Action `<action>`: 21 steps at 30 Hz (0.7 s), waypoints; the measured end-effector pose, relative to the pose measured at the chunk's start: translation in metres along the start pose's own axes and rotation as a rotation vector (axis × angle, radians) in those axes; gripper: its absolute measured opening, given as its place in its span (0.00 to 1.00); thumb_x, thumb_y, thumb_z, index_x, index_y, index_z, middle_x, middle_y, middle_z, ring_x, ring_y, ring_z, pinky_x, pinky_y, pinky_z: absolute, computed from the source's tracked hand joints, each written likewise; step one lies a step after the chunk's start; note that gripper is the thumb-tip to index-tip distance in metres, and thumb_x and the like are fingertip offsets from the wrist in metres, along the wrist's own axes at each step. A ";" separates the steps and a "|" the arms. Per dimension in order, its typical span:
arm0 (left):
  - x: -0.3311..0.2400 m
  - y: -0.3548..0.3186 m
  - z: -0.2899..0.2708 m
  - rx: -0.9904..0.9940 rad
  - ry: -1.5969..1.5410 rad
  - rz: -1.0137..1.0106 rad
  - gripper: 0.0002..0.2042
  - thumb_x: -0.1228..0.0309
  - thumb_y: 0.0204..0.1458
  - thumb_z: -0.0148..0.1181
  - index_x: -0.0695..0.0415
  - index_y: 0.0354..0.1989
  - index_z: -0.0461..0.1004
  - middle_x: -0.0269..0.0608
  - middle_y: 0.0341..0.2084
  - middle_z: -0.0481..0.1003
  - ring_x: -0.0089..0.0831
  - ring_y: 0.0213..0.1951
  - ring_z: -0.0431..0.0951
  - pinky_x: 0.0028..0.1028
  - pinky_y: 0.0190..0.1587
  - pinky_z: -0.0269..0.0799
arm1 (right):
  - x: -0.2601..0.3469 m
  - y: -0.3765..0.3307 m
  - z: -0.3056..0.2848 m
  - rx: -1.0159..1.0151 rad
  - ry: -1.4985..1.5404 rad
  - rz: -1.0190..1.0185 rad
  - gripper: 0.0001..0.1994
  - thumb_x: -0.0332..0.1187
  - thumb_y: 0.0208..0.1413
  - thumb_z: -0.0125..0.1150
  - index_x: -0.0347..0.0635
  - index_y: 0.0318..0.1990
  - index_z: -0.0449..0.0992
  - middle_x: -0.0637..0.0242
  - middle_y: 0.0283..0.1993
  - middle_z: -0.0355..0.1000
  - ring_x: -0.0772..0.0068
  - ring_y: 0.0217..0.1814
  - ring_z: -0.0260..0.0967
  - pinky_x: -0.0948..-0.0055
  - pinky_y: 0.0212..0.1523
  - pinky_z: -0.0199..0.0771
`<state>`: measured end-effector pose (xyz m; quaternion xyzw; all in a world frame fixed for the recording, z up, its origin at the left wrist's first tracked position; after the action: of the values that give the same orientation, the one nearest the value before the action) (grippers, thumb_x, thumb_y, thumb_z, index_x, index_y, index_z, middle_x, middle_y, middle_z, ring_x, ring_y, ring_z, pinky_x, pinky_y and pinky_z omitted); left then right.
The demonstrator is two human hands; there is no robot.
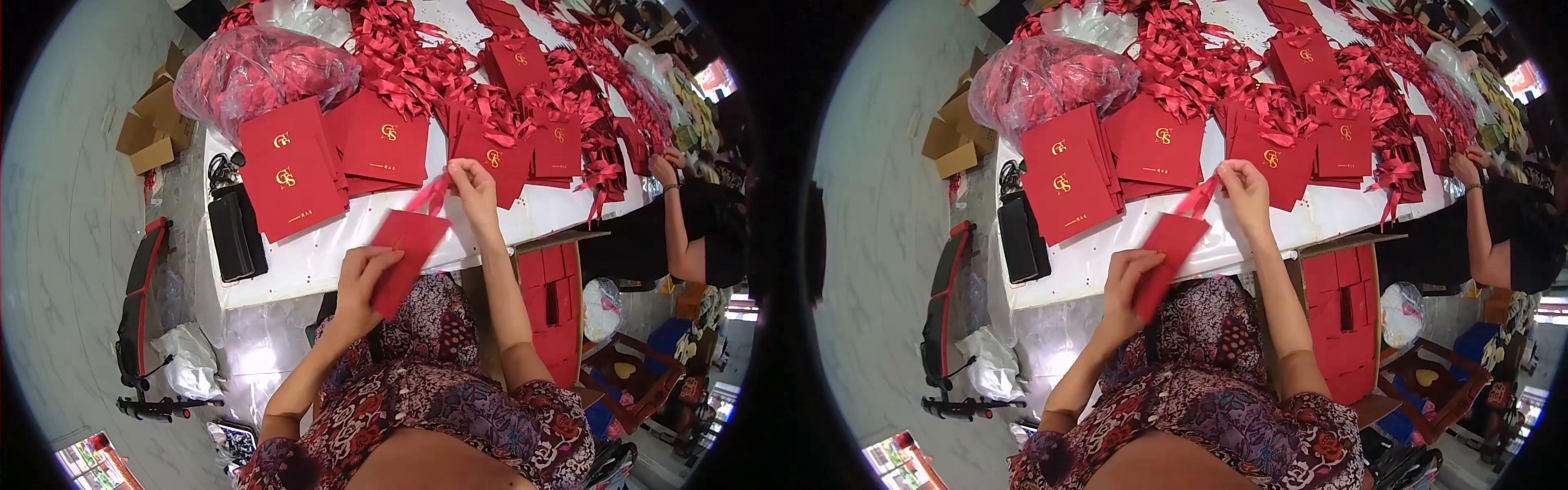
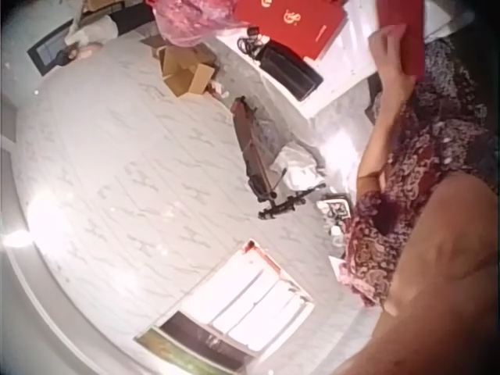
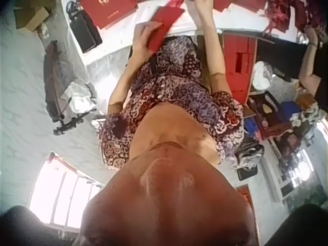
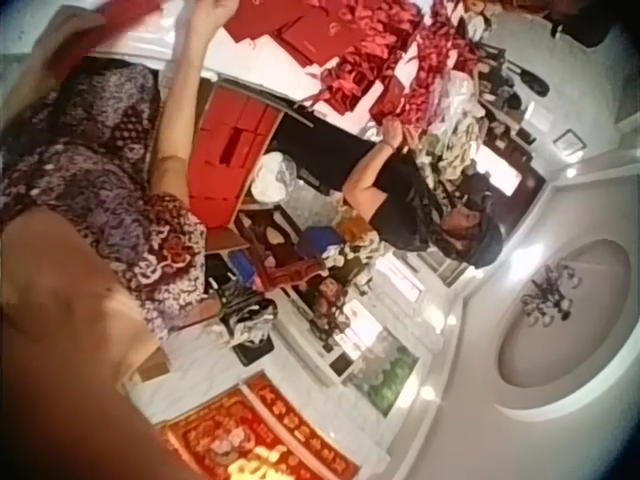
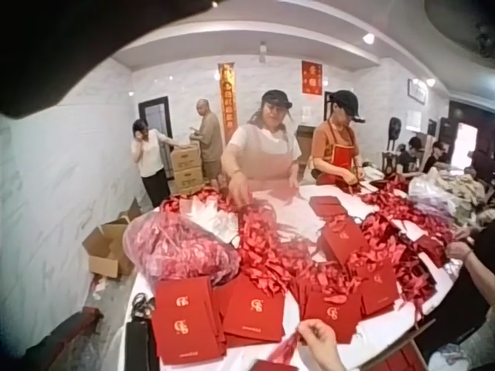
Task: Tying pink ribbons onto red gift envelopes.
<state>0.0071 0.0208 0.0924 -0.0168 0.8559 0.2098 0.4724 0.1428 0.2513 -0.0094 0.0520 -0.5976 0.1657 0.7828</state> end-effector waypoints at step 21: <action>0.041 -0.032 0.077 0.308 0.617 0.049 0.41 0.73 0.37 0.70 0.55 0.66 0.63 0.53 0.61 0.63 0.51 0.62 0.63 0.46 0.60 0.63 | 0.071 0.057 0.085 -0.083 -1.080 -0.750 0.06 0.34 0.58 0.62 0.42 0.37 0.74 0.58 0.34 0.75 0.51 0.34 0.76 0.53 0.34 0.74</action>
<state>0.0532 0.0275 0.0118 0.0127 0.9802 0.0745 0.1833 0.0630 0.2949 0.0757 0.3022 -0.8536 -0.1908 0.3789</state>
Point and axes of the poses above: each hand's wrist, its own y-axis towards the middle knuckle, its own z-axis out of the palm, x = y × z, the point moved 9 cm from there along y, towards the middle knuckle
